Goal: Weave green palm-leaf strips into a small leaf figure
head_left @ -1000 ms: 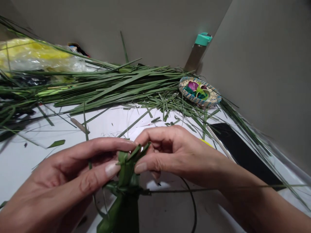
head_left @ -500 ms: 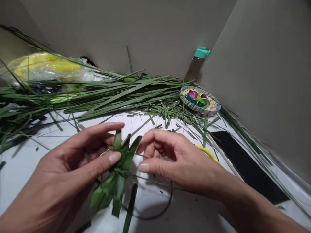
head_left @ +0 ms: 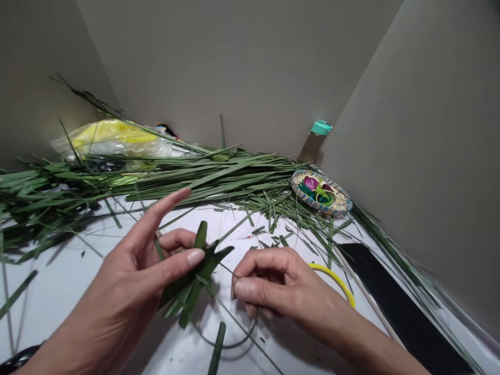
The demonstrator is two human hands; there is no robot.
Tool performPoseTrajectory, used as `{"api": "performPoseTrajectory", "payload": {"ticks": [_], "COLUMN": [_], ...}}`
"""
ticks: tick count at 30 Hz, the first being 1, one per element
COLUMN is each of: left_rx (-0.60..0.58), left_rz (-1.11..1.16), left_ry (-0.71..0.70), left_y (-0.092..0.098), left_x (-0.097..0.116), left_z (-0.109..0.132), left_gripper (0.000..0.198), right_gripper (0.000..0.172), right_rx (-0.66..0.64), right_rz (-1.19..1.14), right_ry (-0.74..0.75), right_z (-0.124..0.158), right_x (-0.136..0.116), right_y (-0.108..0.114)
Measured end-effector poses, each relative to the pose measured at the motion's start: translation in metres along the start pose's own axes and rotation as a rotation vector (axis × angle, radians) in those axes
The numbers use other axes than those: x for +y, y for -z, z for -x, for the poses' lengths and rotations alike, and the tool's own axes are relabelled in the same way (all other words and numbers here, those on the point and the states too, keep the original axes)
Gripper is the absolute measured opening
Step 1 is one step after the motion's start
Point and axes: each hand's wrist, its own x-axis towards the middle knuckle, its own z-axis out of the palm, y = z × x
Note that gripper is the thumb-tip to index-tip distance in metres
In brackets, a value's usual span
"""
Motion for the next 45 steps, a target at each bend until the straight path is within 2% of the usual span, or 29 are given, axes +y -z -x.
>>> {"api": "performPoseTrajectory", "payload": {"ticks": [5,8,10,14,16,18,22,26,30,34,37,41,45], "left_rx": [-0.106,-0.185,-0.129,0.082,0.101,0.049,-0.122,-0.301,-0.291,-0.353,-0.305,-0.267,-0.214], "left_rz": [-0.009,0.004,0.059,0.197,0.205,0.182,0.204,0.204,0.211,0.216,0.192,0.162,0.134], "left_ry": [0.072,0.042,0.056,0.052,0.079,0.145,0.252,0.237,0.197,0.185,0.127,0.048,0.048], "left_y": [0.004,0.006,0.006,0.003,0.002,0.002,0.0,-0.001,0.001,-0.001,-0.005,-0.009,-0.008], "left_x": [-0.007,-0.01,-0.007,0.004,0.004,-0.002,-0.013,-0.012,-0.014,-0.017,-0.016,-0.016,-0.017], "left_z": [0.007,0.01,0.007,-0.004,-0.007,-0.007,0.001,0.005,0.005,0.006,0.004,-0.002,-0.006], "left_gripper": [0.075,0.073,0.069,0.067,0.064,0.063,0.061,0.056,0.058,0.063,0.065,0.07,0.068], "right_gripper": [0.017,0.02,0.021,0.024,0.027,0.03,0.03,0.033,0.043,0.053,0.059,0.057,0.048], "right_rx": [0.004,0.038,0.103,0.282,0.332,0.347,0.32,0.275,0.23,0.171,0.109,0.066,0.087], "right_rz": [-0.039,-0.068,-0.081,-0.11,-0.123,-0.128,-0.121,-0.11,-0.089,-0.048,-0.005,0.06,0.108], "right_ry": [-0.066,-0.076,-0.065,0.041,0.099,0.134,0.149,0.127,0.108,0.095,0.081,0.051,0.049], "right_z": [0.0,-0.002,-0.003,-0.005,-0.006,-0.007,-0.005,-0.005,-0.009,-0.01,-0.007,-0.004,-0.005], "right_x": [0.006,0.005,0.004,0.003,0.004,0.005,0.009,0.013,0.014,0.008,0.006,0.01,0.012], "right_y": [-0.01,-0.017,-0.018,-0.013,-0.01,-0.008,-0.009,-0.012,-0.016,-0.019,-0.022,-0.024,-0.023]}}
